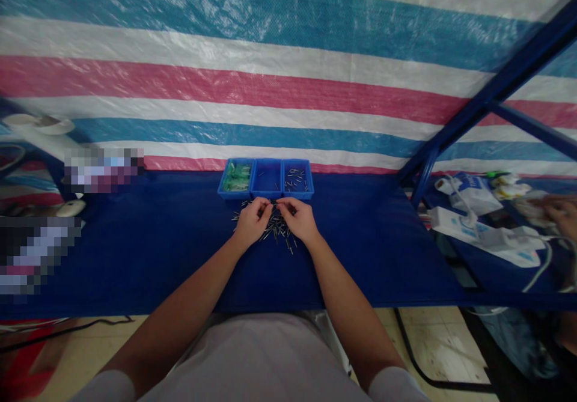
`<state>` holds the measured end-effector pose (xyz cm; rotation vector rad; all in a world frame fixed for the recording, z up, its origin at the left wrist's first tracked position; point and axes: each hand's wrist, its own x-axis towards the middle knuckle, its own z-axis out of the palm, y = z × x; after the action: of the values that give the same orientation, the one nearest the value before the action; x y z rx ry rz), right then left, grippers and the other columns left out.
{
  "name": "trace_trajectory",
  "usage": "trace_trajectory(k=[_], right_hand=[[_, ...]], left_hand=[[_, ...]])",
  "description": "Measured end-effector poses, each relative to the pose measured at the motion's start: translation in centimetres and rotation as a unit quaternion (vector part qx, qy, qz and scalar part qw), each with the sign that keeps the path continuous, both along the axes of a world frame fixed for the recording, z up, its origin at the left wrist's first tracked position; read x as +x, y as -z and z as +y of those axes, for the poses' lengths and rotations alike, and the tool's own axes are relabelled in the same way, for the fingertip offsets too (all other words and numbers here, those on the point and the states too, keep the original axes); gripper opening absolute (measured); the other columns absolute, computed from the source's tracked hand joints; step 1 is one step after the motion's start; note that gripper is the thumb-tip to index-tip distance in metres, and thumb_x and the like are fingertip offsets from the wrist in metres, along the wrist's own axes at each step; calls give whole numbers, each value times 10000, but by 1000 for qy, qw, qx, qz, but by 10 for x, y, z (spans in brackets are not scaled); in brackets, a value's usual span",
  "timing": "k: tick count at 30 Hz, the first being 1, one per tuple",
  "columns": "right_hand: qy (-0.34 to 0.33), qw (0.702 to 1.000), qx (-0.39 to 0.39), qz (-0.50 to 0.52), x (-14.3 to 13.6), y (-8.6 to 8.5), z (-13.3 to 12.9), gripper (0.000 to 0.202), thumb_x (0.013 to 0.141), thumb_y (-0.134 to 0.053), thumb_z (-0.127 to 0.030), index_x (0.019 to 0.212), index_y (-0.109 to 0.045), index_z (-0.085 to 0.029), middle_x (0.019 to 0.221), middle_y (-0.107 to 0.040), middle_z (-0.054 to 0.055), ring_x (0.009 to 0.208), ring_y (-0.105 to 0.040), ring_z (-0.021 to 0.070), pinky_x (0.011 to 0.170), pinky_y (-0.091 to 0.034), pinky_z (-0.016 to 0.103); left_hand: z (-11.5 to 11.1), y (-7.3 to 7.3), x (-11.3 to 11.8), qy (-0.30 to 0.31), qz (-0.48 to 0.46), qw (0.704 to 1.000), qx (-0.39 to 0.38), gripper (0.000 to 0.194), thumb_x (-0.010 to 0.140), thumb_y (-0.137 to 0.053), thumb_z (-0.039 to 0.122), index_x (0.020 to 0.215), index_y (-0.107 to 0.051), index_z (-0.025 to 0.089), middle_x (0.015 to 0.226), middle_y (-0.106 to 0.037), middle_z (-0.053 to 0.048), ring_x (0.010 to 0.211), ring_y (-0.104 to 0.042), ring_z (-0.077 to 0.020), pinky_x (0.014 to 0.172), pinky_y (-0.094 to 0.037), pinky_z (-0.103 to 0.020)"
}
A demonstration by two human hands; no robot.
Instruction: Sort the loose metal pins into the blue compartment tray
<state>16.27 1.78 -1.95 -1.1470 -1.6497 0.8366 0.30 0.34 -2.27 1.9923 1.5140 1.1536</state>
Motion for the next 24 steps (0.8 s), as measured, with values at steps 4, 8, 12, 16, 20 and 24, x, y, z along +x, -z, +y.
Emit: trace_trajectory(k=[4,8,12,16,20,24], right_hand=[[1,1000,4,-7,1,1,0,221,817,-587,-340,942,-699,-196,828,-720,48,699,-646,178,668,-513,313],[0,1000,7,-11,1,3,1,226,819,-587,-344,951,-700,-199,820,-717,40,691,-643,173,658,-510,304],[-2,1000,6,-8,2,4,1,226,824,-587,-339,961,-699,-198,829,-718,41,703,-648,174,669,-510,301],[1,1000,8,-15,2,4,1,224,825,-584,-338,956,-700,-199,832,-719,44,707,-647,178,677,-513,310],[5,1000,10,-21,1,2,1,221,823,-583,-342,942,-704,-200,820,-720,42,700,-648,179,681,-514,313],[3,1000,11,-22,1,2,1,225,824,-582,-345,948,-703,-201,822,-720,43,693,-644,176,668,-512,311]], left_hand=[[0,0,0,-1,0,1000,0,179,895,-459,329,894,-574,191,652,-568,13,592,-523,-120,599,-395,-247],[0,0,0,-5,2,1000,-1,176,892,-463,325,891,-577,191,641,-557,17,578,-516,-117,590,-393,-242],[0,-1,0,-3,2,1000,2,174,892,-464,323,887,-574,188,644,-558,15,589,-523,-120,599,-396,-244],[0,0,0,0,0,1000,2,172,894,-464,322,888,-573,188,642,-564,15,599,-532,-122,609,-404,-248],[0,1,0,-1,-2,1000,4,169,894,-464,319,889,-572,190,661,-572,14,603,-533,-118,610,-407,-245],[0,0,0,-1,-1,1000,4,171,893,-464,321,881,-575,191,655,-565,15,603,-532,-118,608,-406,-244]])
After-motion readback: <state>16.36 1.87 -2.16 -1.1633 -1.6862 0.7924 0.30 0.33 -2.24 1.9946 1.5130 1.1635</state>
